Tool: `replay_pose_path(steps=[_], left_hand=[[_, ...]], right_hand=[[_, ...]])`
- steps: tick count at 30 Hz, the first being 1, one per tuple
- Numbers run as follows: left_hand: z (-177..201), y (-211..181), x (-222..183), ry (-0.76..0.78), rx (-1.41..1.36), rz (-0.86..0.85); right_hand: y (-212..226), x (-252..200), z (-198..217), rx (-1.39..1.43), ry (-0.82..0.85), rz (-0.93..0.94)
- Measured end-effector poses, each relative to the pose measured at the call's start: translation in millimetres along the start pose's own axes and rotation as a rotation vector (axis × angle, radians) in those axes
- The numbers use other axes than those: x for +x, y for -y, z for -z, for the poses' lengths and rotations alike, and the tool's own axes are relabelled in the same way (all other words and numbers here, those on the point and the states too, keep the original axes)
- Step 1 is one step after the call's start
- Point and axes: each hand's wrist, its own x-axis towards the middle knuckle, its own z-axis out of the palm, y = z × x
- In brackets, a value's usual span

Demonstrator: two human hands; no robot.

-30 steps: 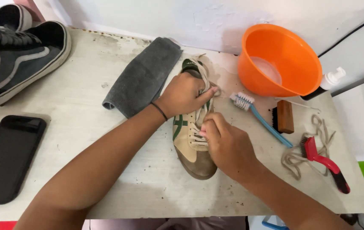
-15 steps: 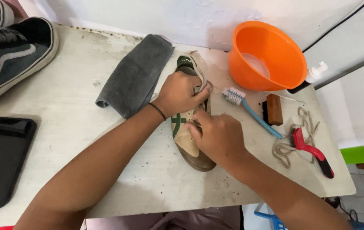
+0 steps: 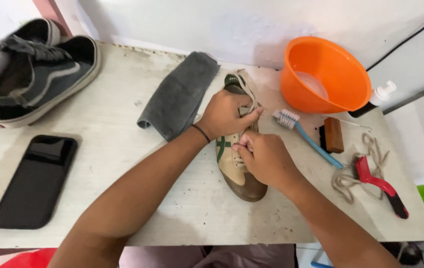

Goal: Removing shoelaces from a sneaker by pulling them through the eyelets one by one.

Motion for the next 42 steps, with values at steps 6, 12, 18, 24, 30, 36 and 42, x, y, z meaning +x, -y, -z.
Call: replay_pose_path(steps=[6,12,18,24,30,36,42], left_hand=[[-2.4,-6.7,-1.8,-0.011,-0.074,-0.028],[-5.6,-5.0,-5.4,0.017,0.036,-0.015],[-0.7,-6.8,-1.4,-0.031,0.032,-0.044],[-3.6,-7.5,-2.9,-0.104,0.079,-0.025],[3.8,-2.6,-4.6,-0.043,0.102,-0.076],[-2.9,2.2,-3.7,0.033,0.238,-0.129],[-2.7,1.8,-5.0,0.031,0.272,-0.132]], right_hand=[[-12.3,-11.6,27.3,0.332,0.231,-0.002],[5.8,-8.2,14.3,-0.184,0.12,0.05],[-1.8,-12.3,26.7,0.284,-0.067,0.213],[-7.6,-15.3,29.6,0.667,-0.062,-0.048],[-4.5,-31.7,68.8,0.124,0.566,0.144],[15.6,-49.1,82.2,-0.649,0.65,0.158],[13.5,-65.7,85.5,-0.725,-0.005,0.766]])
